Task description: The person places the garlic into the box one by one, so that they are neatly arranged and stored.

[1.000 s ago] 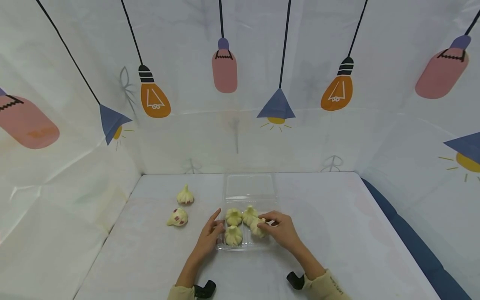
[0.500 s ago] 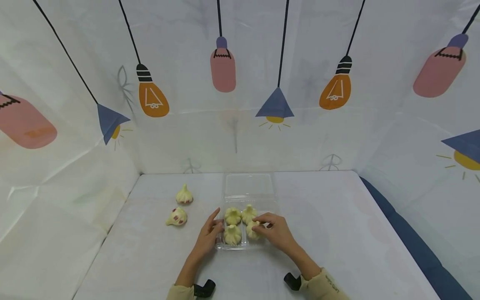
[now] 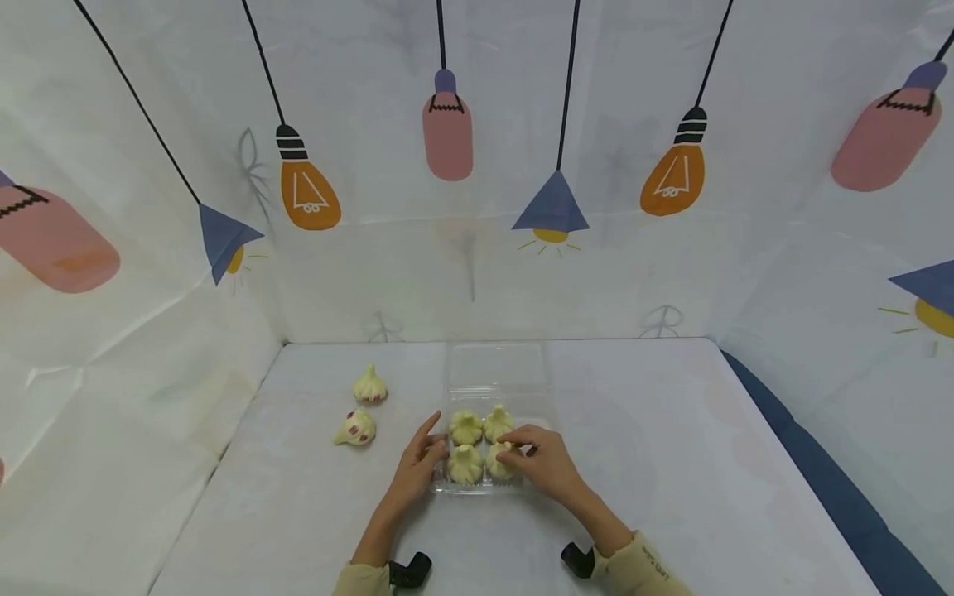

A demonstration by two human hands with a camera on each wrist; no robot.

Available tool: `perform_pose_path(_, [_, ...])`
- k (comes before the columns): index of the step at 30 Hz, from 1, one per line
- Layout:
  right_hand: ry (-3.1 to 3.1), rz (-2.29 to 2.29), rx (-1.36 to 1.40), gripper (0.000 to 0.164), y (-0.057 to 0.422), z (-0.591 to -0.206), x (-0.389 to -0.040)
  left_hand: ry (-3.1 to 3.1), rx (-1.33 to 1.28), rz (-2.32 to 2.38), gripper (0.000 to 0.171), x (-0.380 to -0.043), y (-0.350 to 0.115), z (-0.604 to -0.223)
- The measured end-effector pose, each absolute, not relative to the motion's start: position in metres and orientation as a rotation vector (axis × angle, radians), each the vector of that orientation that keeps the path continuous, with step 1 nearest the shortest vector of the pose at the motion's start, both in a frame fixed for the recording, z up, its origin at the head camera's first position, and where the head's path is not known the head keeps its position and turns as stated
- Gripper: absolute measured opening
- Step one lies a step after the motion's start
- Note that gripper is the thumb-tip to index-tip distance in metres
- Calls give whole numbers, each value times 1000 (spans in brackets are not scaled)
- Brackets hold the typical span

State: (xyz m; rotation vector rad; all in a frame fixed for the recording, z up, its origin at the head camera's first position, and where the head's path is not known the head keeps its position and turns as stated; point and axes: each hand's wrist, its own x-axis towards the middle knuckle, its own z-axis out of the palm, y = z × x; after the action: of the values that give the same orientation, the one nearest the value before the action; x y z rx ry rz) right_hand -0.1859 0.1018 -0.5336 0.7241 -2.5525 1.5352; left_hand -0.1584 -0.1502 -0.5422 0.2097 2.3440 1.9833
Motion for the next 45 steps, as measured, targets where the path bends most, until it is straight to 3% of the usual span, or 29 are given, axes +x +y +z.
perform_pose_path(37, [-2658,1399,750,26,100,-537,-187,2366,213,1967,54,-161,-148,-540])
perform_pose_path(45, [-2696,1485,661,39,100,-536,-183,2361,182,1965,53,-159,-147,-541])
